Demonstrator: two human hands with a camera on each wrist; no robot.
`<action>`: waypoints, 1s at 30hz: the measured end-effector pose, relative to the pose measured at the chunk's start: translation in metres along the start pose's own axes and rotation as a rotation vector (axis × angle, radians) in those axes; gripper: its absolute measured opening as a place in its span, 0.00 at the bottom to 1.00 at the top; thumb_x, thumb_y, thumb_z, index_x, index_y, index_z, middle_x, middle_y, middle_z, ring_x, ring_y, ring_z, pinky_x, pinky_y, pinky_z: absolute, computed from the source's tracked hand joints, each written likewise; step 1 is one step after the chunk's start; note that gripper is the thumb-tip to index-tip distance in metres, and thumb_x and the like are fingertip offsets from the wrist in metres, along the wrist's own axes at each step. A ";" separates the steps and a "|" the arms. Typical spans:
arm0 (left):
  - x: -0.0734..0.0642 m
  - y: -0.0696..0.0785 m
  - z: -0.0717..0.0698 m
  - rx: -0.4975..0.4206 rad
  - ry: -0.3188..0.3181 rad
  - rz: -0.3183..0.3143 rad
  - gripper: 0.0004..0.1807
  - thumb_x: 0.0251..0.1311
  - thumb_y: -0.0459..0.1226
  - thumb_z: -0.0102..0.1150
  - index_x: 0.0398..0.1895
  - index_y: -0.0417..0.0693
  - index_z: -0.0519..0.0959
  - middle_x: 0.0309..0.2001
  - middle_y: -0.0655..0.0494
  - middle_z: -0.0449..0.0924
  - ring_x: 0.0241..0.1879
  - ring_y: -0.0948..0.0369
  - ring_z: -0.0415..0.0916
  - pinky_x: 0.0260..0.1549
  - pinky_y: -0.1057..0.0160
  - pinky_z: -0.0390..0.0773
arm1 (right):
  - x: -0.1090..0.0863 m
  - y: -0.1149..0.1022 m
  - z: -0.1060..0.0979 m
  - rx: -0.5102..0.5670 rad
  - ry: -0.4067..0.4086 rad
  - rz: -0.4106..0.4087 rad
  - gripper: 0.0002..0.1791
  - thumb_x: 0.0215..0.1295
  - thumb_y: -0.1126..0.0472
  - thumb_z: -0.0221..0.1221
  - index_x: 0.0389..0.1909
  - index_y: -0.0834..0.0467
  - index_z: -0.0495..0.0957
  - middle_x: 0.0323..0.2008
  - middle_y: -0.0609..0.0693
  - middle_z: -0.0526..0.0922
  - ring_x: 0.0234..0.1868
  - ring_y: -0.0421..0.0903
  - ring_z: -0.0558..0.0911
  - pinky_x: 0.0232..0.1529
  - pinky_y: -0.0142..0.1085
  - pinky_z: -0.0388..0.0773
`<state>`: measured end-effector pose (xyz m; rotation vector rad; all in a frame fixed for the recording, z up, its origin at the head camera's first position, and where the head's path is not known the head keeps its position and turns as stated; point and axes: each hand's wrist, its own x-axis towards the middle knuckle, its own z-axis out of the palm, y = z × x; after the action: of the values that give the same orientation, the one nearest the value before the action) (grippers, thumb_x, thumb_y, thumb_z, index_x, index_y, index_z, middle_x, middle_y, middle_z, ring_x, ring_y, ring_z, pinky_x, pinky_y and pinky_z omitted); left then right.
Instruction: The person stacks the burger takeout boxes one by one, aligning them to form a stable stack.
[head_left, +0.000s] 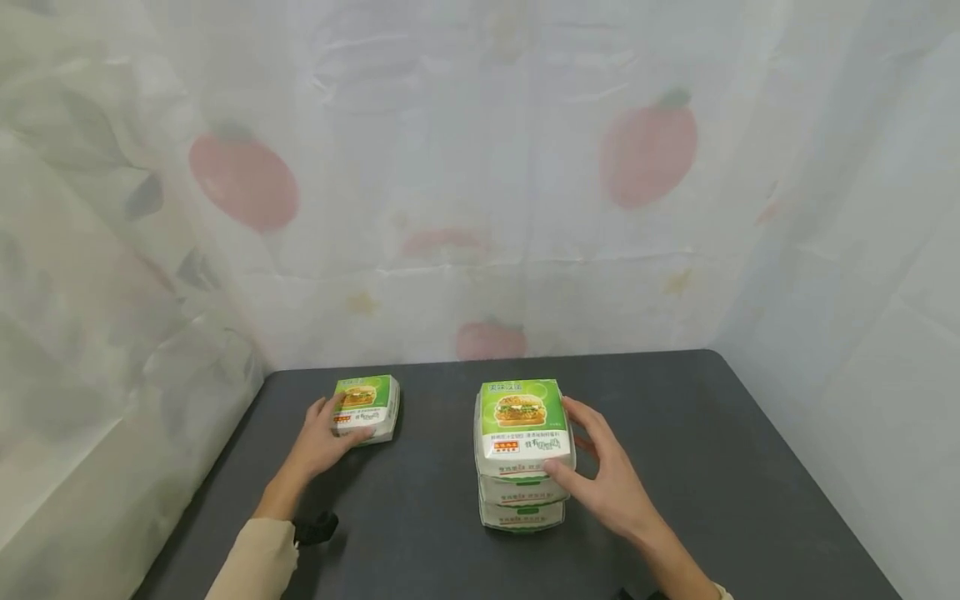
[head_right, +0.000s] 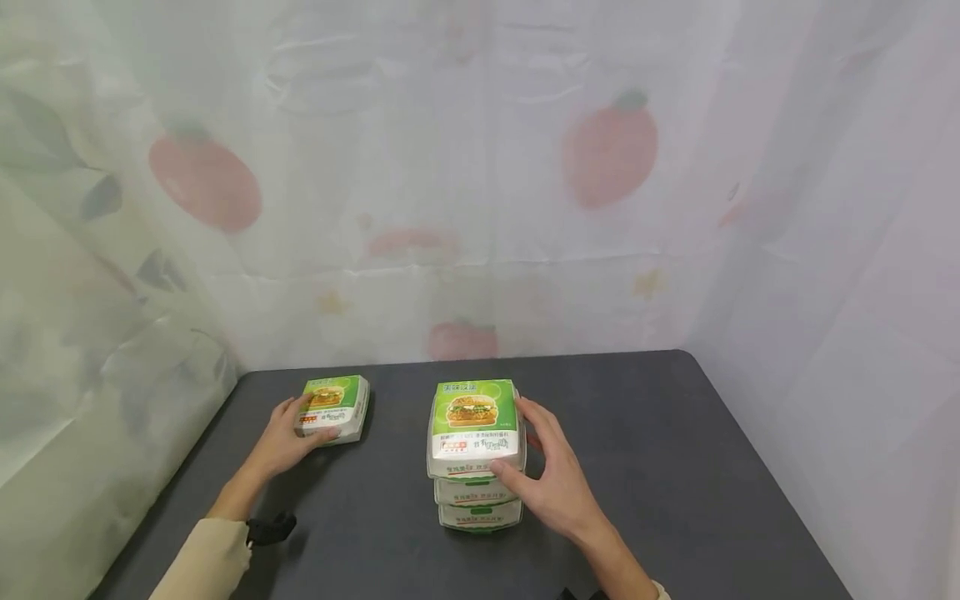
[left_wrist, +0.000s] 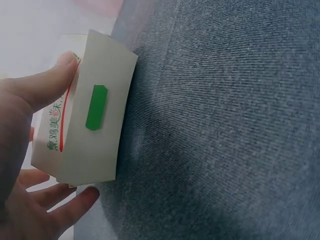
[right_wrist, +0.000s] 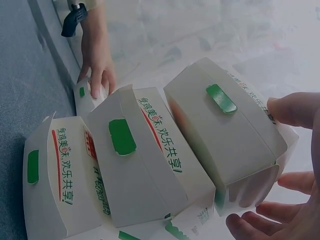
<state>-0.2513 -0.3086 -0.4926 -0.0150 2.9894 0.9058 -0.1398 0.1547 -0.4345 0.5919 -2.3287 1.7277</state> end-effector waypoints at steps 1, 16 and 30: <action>0.000 -0.001 0.000 -0.005 0.001 0.003 0.59 0.60 0.62 0.66 0.81 0.39 0.47 0.76 0.25 0.38 0.72 0.25 0.45 0.61 0.26 0.58 | 0.000 0.000 0.000 -0.001 0.000 -0.001 0.43 0.67 0.58 0.68 0.78 0.50 0.58 0.74 0.48 0.61 0.71 0.48 0.65 0.65 0.59 0.68; 0.002 0.004 -0.003 -0.026 0.052 0.027 0.60 0.59 0.64 0.66 0.80 0.37 0.50 0.75 0.29 0.48 0.72 0.33 0.53 0.63 0.30 0.59 | 0.003 0.000 0.000 -0.007 0.000 -0.018 0.43 0.67 0.58 0.68 0.78 0.48 0.58 0.73 0.47 0.61 0.72 0.47 0.65 0.64 0.58 0.69; -0.007 0.030 -0.012 -0.047 0.108 0.122 0.59 0.57 0.66 0.65 0.81 0.43 0.52 0.76 0.35 0.50 0.70 0.36 0.56 0.58 0.33 0.65 | 0.001 0.000 0.000 -0.012 0.006 -0.020 0.43 0.67 0.59 0.69 0.78 0.49 0.59 0.73 0.48 0.62 0.71 0.47 0.65 0.64 0.58 0.69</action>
<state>-0.2454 -0.2908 -0.4660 0.1238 3.0972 1.0186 -0.1403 0.1546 -0.4338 0.6053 -2.3190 1.7030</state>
